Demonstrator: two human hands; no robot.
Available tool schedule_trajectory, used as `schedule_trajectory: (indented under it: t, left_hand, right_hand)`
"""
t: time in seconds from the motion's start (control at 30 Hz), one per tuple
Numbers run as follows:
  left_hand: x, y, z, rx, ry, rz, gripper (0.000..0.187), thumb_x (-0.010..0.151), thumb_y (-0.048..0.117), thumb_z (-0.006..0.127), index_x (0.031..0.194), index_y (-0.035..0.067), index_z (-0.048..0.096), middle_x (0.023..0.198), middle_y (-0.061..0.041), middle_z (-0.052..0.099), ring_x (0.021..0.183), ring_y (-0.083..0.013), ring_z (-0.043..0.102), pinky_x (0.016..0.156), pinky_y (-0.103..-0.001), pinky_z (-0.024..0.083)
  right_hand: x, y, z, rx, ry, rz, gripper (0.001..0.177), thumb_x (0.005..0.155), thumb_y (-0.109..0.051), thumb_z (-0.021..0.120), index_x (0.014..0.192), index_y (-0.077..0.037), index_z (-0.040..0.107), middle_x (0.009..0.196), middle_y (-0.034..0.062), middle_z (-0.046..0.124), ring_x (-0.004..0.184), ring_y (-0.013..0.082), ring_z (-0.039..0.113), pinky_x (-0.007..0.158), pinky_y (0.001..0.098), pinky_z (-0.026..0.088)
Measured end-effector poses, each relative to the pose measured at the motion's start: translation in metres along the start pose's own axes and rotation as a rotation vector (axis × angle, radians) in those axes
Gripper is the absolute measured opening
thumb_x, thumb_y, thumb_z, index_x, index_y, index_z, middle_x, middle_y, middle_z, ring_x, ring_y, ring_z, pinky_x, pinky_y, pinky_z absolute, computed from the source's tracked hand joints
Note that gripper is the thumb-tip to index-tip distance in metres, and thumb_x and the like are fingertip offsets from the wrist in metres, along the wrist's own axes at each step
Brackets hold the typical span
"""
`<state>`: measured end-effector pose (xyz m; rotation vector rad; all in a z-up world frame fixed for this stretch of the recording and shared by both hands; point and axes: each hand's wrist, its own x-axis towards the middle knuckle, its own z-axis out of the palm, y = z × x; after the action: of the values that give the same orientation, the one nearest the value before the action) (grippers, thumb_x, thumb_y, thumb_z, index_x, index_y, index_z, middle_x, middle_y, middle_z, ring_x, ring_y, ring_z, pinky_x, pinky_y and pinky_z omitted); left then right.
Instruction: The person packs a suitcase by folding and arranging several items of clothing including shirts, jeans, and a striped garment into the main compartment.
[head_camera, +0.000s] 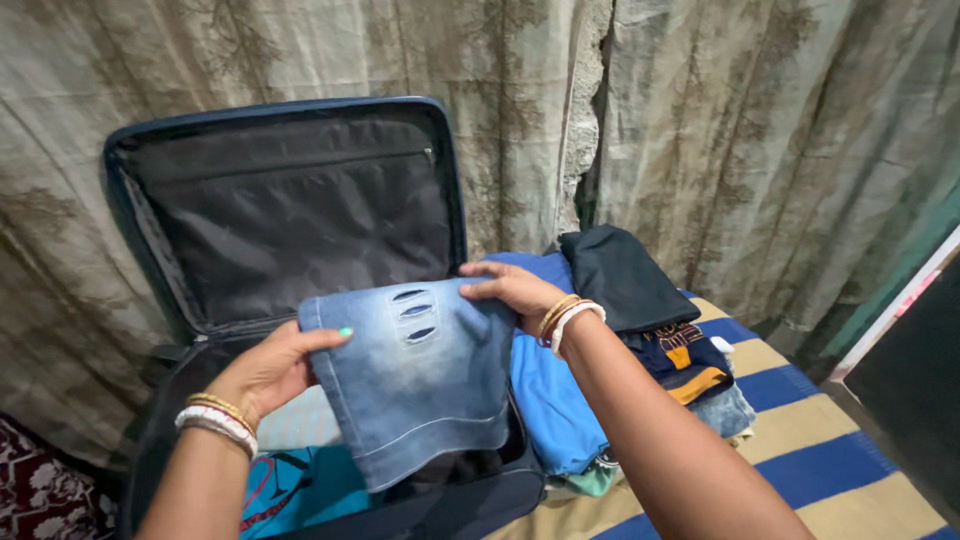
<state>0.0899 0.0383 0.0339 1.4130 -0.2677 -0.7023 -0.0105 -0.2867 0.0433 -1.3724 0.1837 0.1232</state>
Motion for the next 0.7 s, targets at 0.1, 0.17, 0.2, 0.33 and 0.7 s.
schedule_trajectory:
  t: [0.1,0.17,0.2,0.33,0.7]
  left_hand:
    - [-0.002,0.001,-0.001,0.159,0.079,-0.03,0.041,0.084,0.017,0.074,0.122,0.002,0.071,0.114,-0.008,0.076,0.102,-0.0184,0.07,0.092,-0.036,0.054]
    - [0.002,0.0,-0.003,0.168,0.177,0.01,0.047,0.085,0.014,0.075,0.128,0.001,0.065,0.117,-0.01,0.074,0.103,-0.0188,0.069,0.092,-0.037,0.053]
    - [0.007,-0.002,-0.002,0.153,0.236,0.047,0.051,0.084,0.01,0.076,0.132,0.002,0.06,0.118,-0.011,0.073,0.104,-0.0184,0.069,0.092,-0.038,0.054]
    - [0.017,-0.003,-0.014,0.214,0.01,0.406,0.104,0.079,-0.004,0.077,0.159,0.022,0.016,0.124,-0.014,0.074,0.109,-0.0181,0.07,0.099,-0.031,0.053]
    - [0.002,0.017,-0.001,0.648,0.37,0.701,0.038,0.085,0.013,0.077,0.122,0.007,0.071,0.117,-0.003,0.066,0.106,-0.0124,0.061,0.092,-0.029,0.049]
  right_hand:
    - [0.001,0.0,-0.006,0.035,0.022,-0.067,0.058,0.086,-0.009,0.071,0.142,-0.016,0.055,0.11,0.0093,0.068,0.092,0.0202,0.066,0.081,0.0364,0.056]
    - [0.002,0.002,-0.011,0.008,-0.094,-0.145,0.057,0.086,-0.005,0.07,0.142,-0.009,0.058,0.114,0.0087,0.069,0.098,0.019,0.067,0.087,0.0344,0.056]
    - [0.003,0.002,-0.013,-0.006,-0.152,-0.186,0.057,0.087,-0.003,0.07,0.142,-0.005,0.059,0.116,0.0085,0.069,0.101,0.0184,0.068,0.09,0.0334,0.056]
    - [0.004,-0.001,-0.017,-0.354,-0.163,-0.398,0.071,0.076,0.0,0.076,0.144,-0.007,0.056,0.121,0.0053,0.069,0.111,0.0158,0.066,0.099,0.0298,0.052]
    - [0.012,-0.01,-0.023,-0.935,0.287,-0.811,0.042,0.076,-0.03,0.086,0.104,0.0,0.077,0.116,0.0151,0.063,0.106,0.0266,0.063,0.092,0.0381,0.05]
